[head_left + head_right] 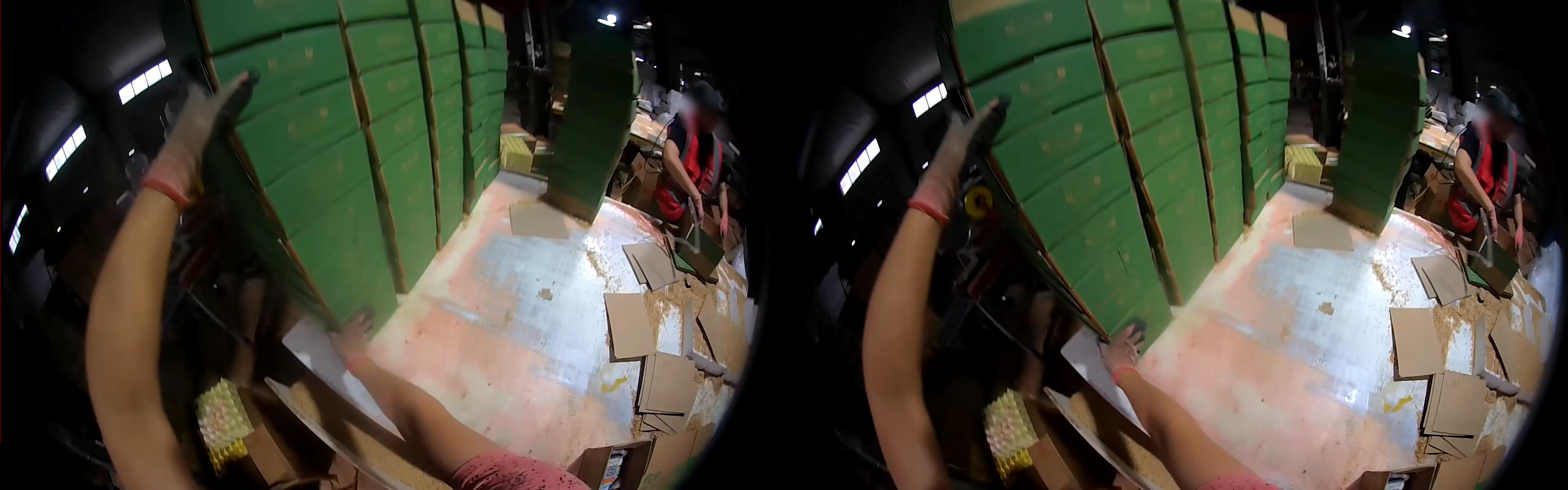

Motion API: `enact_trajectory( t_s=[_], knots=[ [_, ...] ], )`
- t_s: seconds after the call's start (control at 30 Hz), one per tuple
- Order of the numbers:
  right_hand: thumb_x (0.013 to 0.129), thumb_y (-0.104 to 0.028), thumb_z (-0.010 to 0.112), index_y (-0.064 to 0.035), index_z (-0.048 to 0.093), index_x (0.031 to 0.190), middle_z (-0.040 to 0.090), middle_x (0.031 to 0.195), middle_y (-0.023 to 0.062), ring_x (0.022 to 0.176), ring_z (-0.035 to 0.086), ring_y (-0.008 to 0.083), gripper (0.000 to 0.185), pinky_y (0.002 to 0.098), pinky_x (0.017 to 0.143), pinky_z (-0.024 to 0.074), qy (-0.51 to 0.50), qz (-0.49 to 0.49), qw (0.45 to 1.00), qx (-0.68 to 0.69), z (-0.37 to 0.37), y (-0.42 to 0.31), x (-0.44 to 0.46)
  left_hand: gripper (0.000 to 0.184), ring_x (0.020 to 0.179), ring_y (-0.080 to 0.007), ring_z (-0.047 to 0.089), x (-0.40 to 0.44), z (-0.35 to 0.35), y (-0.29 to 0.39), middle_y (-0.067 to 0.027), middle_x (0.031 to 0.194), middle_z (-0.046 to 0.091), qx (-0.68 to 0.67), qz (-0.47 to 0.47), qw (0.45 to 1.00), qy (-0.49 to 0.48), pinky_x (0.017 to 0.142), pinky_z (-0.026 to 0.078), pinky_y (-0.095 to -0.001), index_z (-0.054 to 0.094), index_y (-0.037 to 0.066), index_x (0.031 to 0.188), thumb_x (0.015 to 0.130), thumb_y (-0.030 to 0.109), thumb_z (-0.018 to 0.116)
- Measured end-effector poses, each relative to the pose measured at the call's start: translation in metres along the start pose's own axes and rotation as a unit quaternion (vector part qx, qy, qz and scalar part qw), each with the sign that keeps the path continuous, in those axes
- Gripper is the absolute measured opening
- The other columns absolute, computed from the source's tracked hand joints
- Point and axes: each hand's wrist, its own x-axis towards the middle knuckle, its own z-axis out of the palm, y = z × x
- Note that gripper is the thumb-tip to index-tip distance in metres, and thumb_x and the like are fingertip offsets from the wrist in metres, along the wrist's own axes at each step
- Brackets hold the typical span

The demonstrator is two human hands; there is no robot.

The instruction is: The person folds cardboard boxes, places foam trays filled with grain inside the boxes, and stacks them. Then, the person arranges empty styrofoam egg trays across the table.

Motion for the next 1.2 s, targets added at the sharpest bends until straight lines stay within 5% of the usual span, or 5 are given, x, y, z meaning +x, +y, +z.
enact_trajectory(
  t_s=[0.47,0.7,0.9,1.1,1.2],
  knots=[
    [0.092,-0.03,0.057,-0.0059,0.034,0.141,0.048,0.131,0.0166,0.108,0.058,0.0279,0.059,0.0409,0.093,0.0462,0.111,-0.248,0.962,0.021,-0.362,0.122,-0.326,0.092,0.121,-0.0486,0.043,0.008,0.059,0.044,-0.0377,0.135,0.035,0.176,0.169,0.905,0.348,0.095,0.042,-0.0562,0.009,0.0,0.148,0.088,0.044,0.063],
    [0.089,-0.026,0.062,-0.0069,0.044,0.135,0.047,0.135,0.0179,0.121,0.049,0.0334,0.053,0.0392,0.103,0.0406,0.442,-0.075,0.886,-0.116,-0.558,0.276,-0.524,0.056,0.142,-0.0198,0.025,-0.426,0.186,0.157,-0.0122,0.153,0.028,-0.384,0.292,0.785,-0.389,0.115,0.017,-0.0313,0.029,-0.001,0.146,0.096,0.021,0.045],
    [0.079,-0.049,0.067,-0.004,0.042,0.135,0.045,0.134,0.0221,0.127,0.04,0.039,0.076,0.0453,0.105,0.0344,0.558,0.127,0.763,-0.3,-0.74,0.465,-0.653,0.039,0.113,-0.037,0.055,-0.673,0.25,0.259,-0.0228,0.119,0.059,-0.147,0.358,0.724,-0.57,0.096,0.043,-0.0399,0.055,0.001,0.122,0.087,0.015,0.063],
    [0.076,-0.05,0.074,0.0023,0.029,0.142,0.051,0.131,0.018,0.121,0.05,0.0247,0.095,0.0356,0.102,0.0395,0.307,0.179,0.89,0.285,-0.814,0.556,-0.738,0.07,0.122,-0.0228,0.051,-0.792,0.185,0.28,-0.0193,0.144,0.041,0.393,0.02,0.344,-0.852,0.1,0.045,-0.0374,0.013,0.023,0.152,0.095,0.057,0.038],
    [0.08,-0.047,0.071,0.0021,0.04,0.139,0.045,0.139,0.0158,0.121,0.049,0.0218,0.083,0.0308,0.101,0.0386,0.16,0.165,0.941,0.247,-0.82,0.565,-0.748,0.066,0.1,-0.0254,0.062,-0.878,0.193,0.121,-0.0145,0.109,0.063,-0.15,-0.456,0.568,-0.669,0.086,0.051,-0.0367,0.051,0.002,0.128,0.093,0.058,0.046]
  ],
)
